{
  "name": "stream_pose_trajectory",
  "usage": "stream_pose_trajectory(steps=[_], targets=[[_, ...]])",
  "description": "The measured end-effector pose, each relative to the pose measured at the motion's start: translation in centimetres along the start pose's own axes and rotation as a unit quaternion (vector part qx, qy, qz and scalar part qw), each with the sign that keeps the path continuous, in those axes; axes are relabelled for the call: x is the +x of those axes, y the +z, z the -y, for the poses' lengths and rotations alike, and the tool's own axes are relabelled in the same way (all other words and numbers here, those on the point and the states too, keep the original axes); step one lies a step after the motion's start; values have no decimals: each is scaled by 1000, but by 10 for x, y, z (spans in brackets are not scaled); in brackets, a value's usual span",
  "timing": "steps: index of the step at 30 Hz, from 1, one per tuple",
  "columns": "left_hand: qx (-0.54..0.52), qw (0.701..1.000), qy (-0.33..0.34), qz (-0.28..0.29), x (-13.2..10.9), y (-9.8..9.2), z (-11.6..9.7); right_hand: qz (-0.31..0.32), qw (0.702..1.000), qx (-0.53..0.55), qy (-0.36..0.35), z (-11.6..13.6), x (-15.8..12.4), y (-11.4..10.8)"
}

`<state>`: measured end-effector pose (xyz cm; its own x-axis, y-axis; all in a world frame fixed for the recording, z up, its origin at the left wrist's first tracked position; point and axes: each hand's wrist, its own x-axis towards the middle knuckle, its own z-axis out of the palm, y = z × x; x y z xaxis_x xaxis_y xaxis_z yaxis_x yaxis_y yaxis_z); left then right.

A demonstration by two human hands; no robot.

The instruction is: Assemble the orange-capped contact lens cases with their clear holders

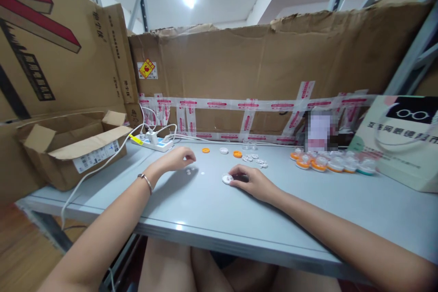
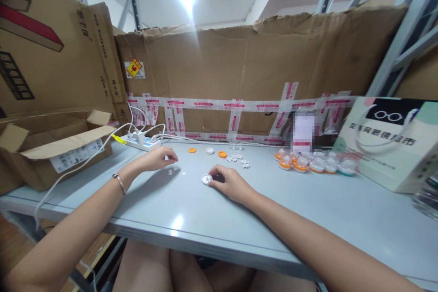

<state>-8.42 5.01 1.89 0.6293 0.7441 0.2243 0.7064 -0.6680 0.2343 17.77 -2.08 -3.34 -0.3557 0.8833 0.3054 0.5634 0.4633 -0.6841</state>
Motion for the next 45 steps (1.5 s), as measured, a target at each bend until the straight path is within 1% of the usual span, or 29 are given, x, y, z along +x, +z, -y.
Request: stream_pose_trajectory(steps=[1,3,7,10,14,19,22,28,32,34,38,41,45], targets=[[12,999,-15,36,-1,-1,4,2,1000,1,-2,1,0,0],[23,996,-38,80,-4,-3,8,3,1000,3,-4,2,0,0],[32,991,-58,115,-7,-5,8,0,1000,13,-6,2,0,0],[26,990,-58,128,-7,-4,7,3,1000,11,-7,2,0,0],[6,990,-60,126,-5,0,7,4,1000,8,-9,2,0,1],[-14,986,-99,130,-2,3,8,3,1000,17,-2,0,1,2],[-17,986,-105,130,-2,3,9,5,1000,22,3,-1,1,2],[-10,988,-95,119,-4,0,7,15,999,33,4,0,2,2],[-32,989,-63,127,-5,1,8,13,999,34,5,-1,2,2],[-37,989,-65,127,-5,3,8,13,999,34,3,-2,2,2],[-16,989,-92,112,-3,7,8,13,999,30,6,-2,2,3],[-4,990,-92,104,-2,10,4,11,1000,18,3,-2,3,4],[28,994,-79,69,-2,13,-6,10,999,-33,-40,-2,4,4]])
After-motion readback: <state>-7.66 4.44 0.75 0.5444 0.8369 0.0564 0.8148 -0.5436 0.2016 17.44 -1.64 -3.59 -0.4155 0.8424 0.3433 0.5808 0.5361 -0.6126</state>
